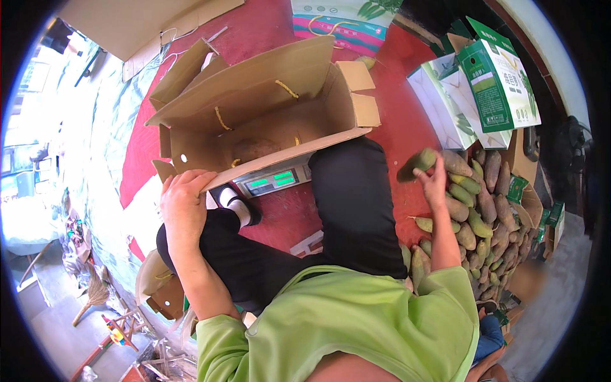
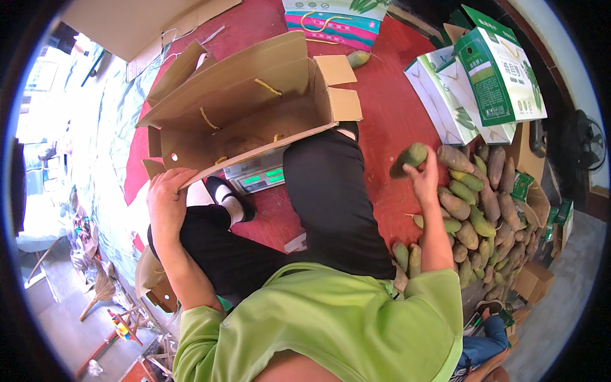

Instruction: Packing and weighing root vegetables into boxes for shipment.

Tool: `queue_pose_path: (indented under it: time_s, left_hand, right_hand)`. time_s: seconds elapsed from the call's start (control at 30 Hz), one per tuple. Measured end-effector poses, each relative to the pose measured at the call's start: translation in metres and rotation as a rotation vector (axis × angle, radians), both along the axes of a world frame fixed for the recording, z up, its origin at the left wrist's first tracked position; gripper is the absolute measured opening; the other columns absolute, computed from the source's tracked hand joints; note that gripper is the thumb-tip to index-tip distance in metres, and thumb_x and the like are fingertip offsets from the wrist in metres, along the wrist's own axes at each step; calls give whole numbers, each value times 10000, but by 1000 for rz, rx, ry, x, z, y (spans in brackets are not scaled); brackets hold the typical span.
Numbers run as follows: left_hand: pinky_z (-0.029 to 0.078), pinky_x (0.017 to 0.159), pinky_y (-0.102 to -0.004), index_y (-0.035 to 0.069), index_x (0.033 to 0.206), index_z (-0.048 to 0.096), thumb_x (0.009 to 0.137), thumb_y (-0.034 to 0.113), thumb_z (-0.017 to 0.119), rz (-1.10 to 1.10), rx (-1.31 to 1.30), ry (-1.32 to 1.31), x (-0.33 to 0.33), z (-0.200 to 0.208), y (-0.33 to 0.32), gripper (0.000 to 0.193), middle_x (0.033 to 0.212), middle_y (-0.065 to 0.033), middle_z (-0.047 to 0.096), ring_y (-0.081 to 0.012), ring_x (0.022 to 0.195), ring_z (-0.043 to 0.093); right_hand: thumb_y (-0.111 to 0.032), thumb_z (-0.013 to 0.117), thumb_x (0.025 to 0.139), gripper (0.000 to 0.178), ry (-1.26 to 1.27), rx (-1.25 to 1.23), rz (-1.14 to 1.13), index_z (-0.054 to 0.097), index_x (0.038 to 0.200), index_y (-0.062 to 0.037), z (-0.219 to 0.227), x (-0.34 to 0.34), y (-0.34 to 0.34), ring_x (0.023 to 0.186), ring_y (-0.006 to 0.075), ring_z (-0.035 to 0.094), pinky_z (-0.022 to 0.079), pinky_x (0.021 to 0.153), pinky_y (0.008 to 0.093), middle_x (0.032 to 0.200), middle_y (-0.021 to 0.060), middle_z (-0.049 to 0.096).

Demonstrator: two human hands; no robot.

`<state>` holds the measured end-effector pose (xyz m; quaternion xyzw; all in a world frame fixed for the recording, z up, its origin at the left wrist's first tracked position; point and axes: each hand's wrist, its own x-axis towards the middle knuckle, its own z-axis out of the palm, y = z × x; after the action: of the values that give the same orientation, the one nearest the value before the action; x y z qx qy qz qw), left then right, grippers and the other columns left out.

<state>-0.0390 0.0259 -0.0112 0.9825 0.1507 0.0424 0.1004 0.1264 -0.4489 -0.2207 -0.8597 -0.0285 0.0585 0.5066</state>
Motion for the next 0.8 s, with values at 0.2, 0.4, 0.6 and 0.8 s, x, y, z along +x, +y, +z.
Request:
queue_pose_path:
  time_s: [0.2, 0.4, 0.6, 0.8]
  left_hand:
    - [425, 894, -401, 108, 933, 710, 714, -34, 596, -21, -30, -13, 1, 0, 1, 284, 938, -49, 668, -268, 909, 606]
    - [423, 859, -390, 98, 926, 710, 711, -39, 586, -39, -33, -33, 0, -1, 4, 283, 908, -57, 667, -276, 886, 606]
    - [433, 842, -376, 98, 922, 711, 727, -28, 577, -55, -16, -33, -2, 1, 5, 269, 905, -57, 668, -276, 870, 612]
    - [469, 812, -386, 112, 948, 715, 783, 50, 612, -64, -24, 22, 0, 0, 6, 204, 943, -63, 677, -296, 908, 623]
  right_hand:
    - [-17, 731, 761, 698, -281, 298, 74, 365, 1356, -10, 184, 44, 88, 1157, 217, 512, 417, 999, 357, 1255, 112, 509]
    - [58, 676, 755, 621, -437, 456, 495, 426, 1320, -2, 266, 62, 177, 1130, 213, 546, 440, 976, 357, 1243, 116, 541]
    - [-105, 747, 718, 608, -470, 92, 931, 466, 1255, -53, 216, 70, 279, 1107, 291, 544, 441, 954, 363, 1178, 134, 542]
    - [-118, 741, 729, 617, -357, -457, 1192, 466, 1278, -57, 182, 59, 345, 1148, 350, 520, 442, 954, 407, 1235, 169, 535]
